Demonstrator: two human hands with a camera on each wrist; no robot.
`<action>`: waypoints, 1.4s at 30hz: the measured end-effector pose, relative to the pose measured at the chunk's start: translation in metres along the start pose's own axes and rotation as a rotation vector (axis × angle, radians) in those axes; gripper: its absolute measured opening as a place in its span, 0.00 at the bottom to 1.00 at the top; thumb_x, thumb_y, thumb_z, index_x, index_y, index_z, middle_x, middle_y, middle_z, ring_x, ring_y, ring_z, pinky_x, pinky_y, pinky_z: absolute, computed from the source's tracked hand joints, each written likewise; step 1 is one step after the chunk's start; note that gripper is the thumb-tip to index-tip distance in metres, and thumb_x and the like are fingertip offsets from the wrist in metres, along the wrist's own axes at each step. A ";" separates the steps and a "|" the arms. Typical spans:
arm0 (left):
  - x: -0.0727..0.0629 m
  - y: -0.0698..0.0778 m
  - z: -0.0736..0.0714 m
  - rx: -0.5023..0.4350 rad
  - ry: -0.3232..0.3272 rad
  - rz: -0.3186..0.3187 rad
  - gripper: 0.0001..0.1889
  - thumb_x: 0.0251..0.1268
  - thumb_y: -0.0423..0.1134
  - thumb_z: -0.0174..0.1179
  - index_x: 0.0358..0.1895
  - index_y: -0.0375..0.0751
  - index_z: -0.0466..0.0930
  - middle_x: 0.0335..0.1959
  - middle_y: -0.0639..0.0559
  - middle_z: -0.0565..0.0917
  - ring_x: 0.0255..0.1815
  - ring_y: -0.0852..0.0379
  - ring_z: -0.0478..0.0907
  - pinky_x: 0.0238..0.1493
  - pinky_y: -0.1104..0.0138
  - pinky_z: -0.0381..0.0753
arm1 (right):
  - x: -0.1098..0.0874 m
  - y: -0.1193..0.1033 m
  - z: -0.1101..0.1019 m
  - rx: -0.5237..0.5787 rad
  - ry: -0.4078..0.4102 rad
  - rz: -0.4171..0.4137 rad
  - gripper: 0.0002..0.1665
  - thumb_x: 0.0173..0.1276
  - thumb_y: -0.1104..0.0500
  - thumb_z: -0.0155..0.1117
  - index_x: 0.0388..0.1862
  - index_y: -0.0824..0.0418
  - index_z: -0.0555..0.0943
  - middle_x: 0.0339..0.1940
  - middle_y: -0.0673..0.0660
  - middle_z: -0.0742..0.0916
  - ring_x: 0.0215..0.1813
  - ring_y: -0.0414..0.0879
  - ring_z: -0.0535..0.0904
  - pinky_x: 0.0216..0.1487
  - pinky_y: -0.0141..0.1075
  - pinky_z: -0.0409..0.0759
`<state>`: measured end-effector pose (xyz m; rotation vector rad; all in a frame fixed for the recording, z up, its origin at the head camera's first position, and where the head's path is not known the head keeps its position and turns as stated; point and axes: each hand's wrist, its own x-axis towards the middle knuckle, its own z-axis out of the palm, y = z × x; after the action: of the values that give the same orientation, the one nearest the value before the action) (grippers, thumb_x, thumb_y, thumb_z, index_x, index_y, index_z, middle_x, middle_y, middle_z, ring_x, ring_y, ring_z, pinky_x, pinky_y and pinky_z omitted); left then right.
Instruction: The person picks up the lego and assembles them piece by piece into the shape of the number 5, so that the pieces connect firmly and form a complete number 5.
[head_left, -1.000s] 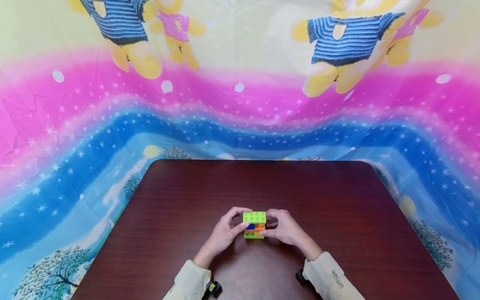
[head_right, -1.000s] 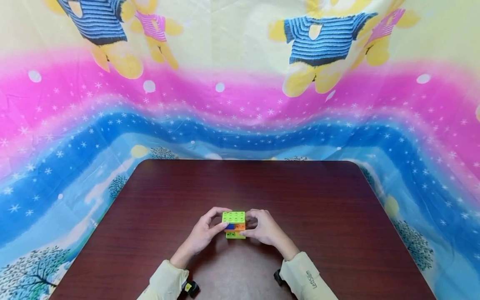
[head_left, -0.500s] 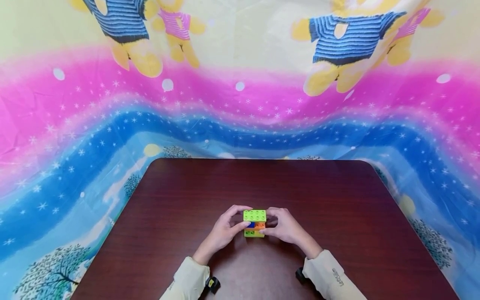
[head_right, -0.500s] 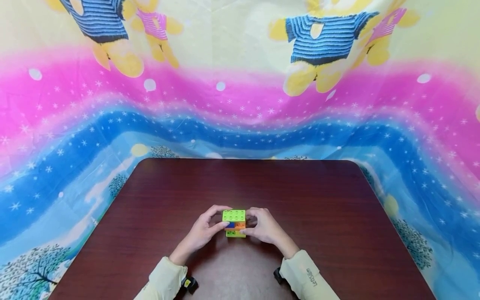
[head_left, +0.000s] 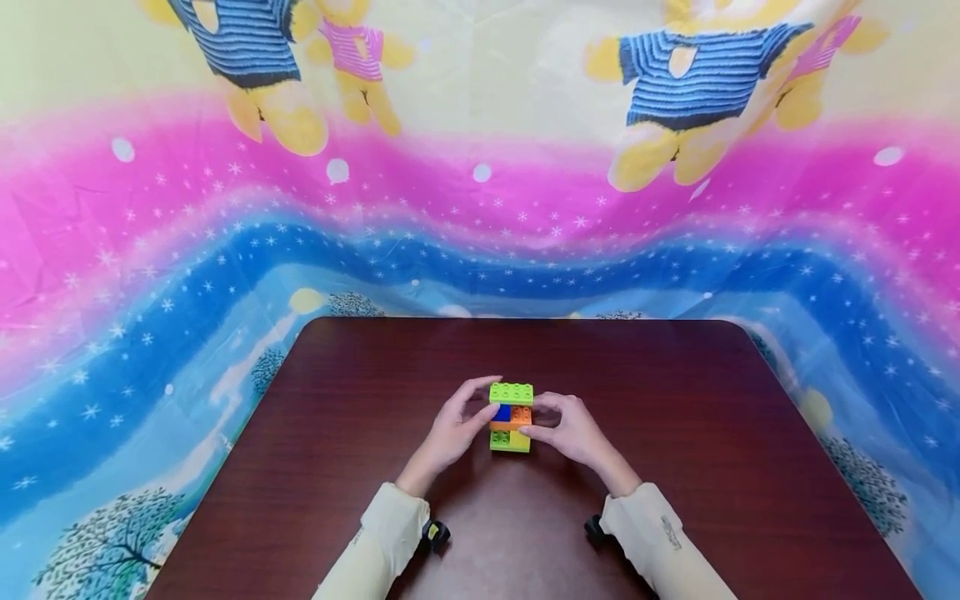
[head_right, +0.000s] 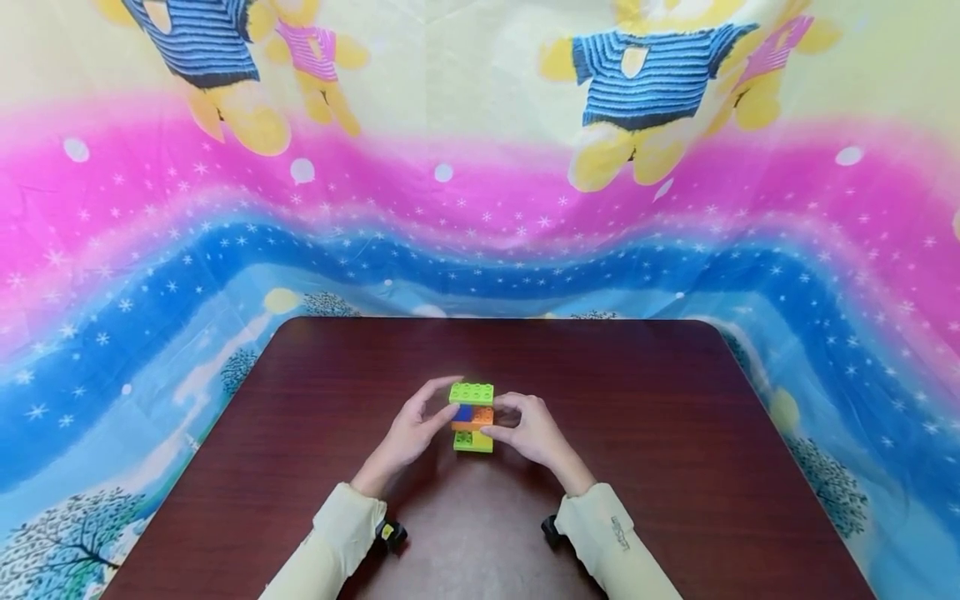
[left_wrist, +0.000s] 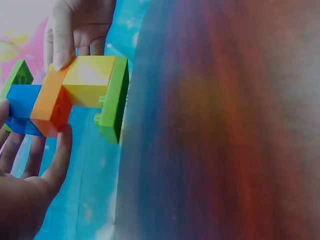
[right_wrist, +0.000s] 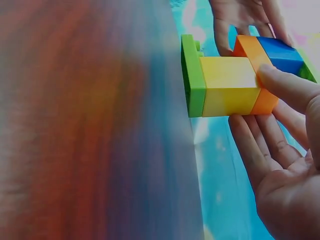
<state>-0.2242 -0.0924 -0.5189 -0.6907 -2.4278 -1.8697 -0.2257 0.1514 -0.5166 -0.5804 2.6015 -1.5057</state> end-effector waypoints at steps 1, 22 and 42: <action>0.004 -0.001 0.000 -0.001 0.011 0.000 0.24 0.78 0.44 0.60 0.74 0.57 0.71 0.63 0.54 0.80 0.62 0.52 0.77 0.61 0.60 0.81 | 0.003 0.001 -0.001 0.017 0.011 0.009 0.25 0.63 0.53 0.79 0.59 0.56 0.86 0.53 0.55 0.90 0.52 0.50 0.88 0.53 0.43 0.87; 0.055 -0.020 0.010 -0.160 0.144 -0.130 0.21 0.79 0.44 0.58 0.72 0.59 0.74 0.67 0.45 0.77 0.63 0.35 0.78 0.58 0.56 0.85 | 0.043 0.022 -0.003 0.194 0.151 0.135 0.25 0.67 0.55 0.75 0.63 0.54 0.85 0.60 0.57 0.88 0.56 0.53 0.86 0.53 0.40 0.87; 0.069 -0.043 0.006 -0.108 0.101 -0.213 0.25 0.77 0.41 0.61 0.74 0.56 0.73 0.66 0.44 0.79 0.61 0.46 0.80 0.58 0.57 0.85 | 0.053 0.037 0.007 0.208 0.185 0.218 0.23 0.71 0.51 0.72 0.63 0.54 0.85 0.63 0.58 0.86 0.55 0.53 0.85 0.55 0.43 0.86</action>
<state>-0.2999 -0.0719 -0.5416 -0.3408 -2.4366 -2.0677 -0.2834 0.1433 -0.5456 -0.1389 2.4882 -1.7989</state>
